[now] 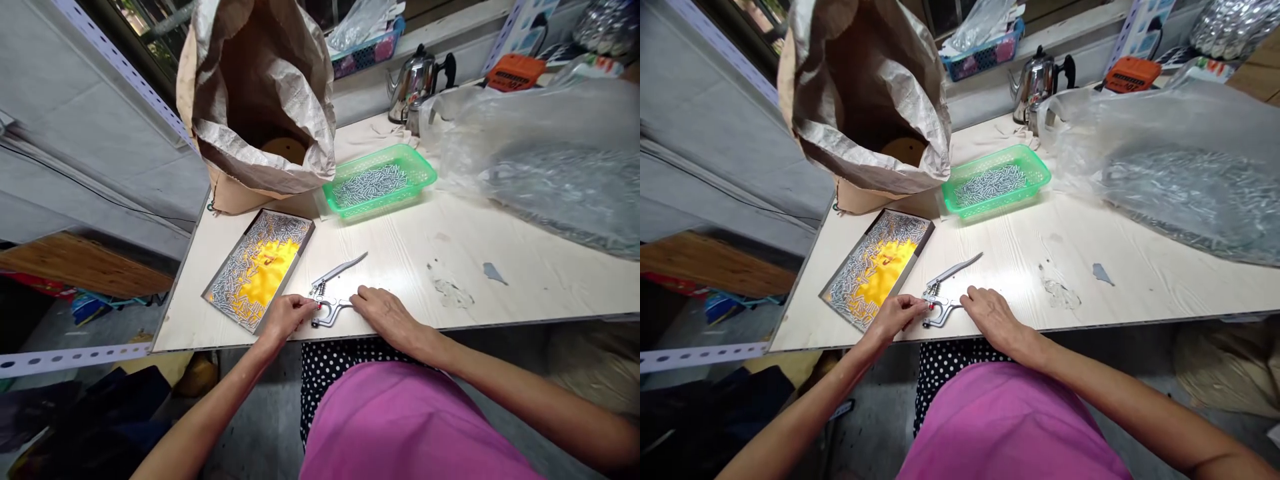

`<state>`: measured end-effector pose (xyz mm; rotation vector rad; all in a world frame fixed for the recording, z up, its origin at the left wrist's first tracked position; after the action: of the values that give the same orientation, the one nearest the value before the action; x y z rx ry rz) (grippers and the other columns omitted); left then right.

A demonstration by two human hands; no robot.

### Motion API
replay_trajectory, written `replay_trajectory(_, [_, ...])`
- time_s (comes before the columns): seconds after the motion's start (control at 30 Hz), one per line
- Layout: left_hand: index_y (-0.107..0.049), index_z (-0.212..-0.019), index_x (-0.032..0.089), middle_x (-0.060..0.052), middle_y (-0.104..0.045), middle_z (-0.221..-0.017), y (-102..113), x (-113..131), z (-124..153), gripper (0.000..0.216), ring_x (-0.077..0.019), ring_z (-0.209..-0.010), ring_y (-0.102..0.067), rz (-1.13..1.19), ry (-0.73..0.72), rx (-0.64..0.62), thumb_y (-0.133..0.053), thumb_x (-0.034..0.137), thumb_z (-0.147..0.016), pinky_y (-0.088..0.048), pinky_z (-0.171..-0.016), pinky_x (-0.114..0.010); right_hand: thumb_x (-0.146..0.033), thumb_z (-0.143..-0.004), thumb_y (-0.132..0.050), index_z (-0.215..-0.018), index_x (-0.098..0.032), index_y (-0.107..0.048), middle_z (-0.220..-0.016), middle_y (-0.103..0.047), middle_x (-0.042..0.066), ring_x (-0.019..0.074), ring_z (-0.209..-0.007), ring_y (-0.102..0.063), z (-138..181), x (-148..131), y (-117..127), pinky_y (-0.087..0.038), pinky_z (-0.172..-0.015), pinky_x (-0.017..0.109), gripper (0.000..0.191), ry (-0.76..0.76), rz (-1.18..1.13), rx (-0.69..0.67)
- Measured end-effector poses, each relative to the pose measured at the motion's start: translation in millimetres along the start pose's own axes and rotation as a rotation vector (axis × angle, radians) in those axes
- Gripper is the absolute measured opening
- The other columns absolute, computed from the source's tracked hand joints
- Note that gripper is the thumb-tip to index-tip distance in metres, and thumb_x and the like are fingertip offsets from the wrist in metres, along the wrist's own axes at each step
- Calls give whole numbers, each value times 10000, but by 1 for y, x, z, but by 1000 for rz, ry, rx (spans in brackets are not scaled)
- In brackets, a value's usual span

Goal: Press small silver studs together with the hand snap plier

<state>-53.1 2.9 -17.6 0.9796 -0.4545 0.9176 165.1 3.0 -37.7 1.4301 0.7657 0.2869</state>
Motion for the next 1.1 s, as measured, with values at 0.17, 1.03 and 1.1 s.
replay_trajectory(0.17, [-685, -726, 114, 63, -439, -462, -6, -4, 0, 553, -66, -438, -308, -31, 61, -46, -670, 651, -598, -208, -444, -213, -20, -892, -438, -945, -187, -559, -934, -570, 50, 175, -769, -497, 2, -2, 1, -300, -664, 310, 213, -22, 20, -16])
replay_trajectory(1.03, [-593, -561, 166, 56, -461, -372, -2, 17, -5, 309, -83, -359, -406, -336, 88, -156, -638, 427, -719, -278, -432, -210, -37, -906, -439, -885, -177, -557, -879, -569, 46, 176, -750, -473, 4, -1, 4, -290, -680, 320, 185, 20, 8, 39])
replay_trajectory(1.1, [-580, -558, 165, 58, -461, -386, -2, 13, -4, 332, -84, -370, -424, -287, 108, -189, -655, 453, -703, -306, -436, -208, -50, -924, -433, -881, -180, -554, -875, -577, 41, 177, -750, -468, 6, 0, 5, -286, -690, 325, 183, 56, 7, 58])
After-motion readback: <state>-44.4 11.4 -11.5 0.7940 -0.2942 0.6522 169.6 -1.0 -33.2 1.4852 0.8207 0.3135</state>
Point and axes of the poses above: each hand's wrist, its own z-axis away from the middle knuckle, its own y-axis out of the back of the hand, x = y × z, the point moved 3 cm from there along -z, towards the middle knuckle
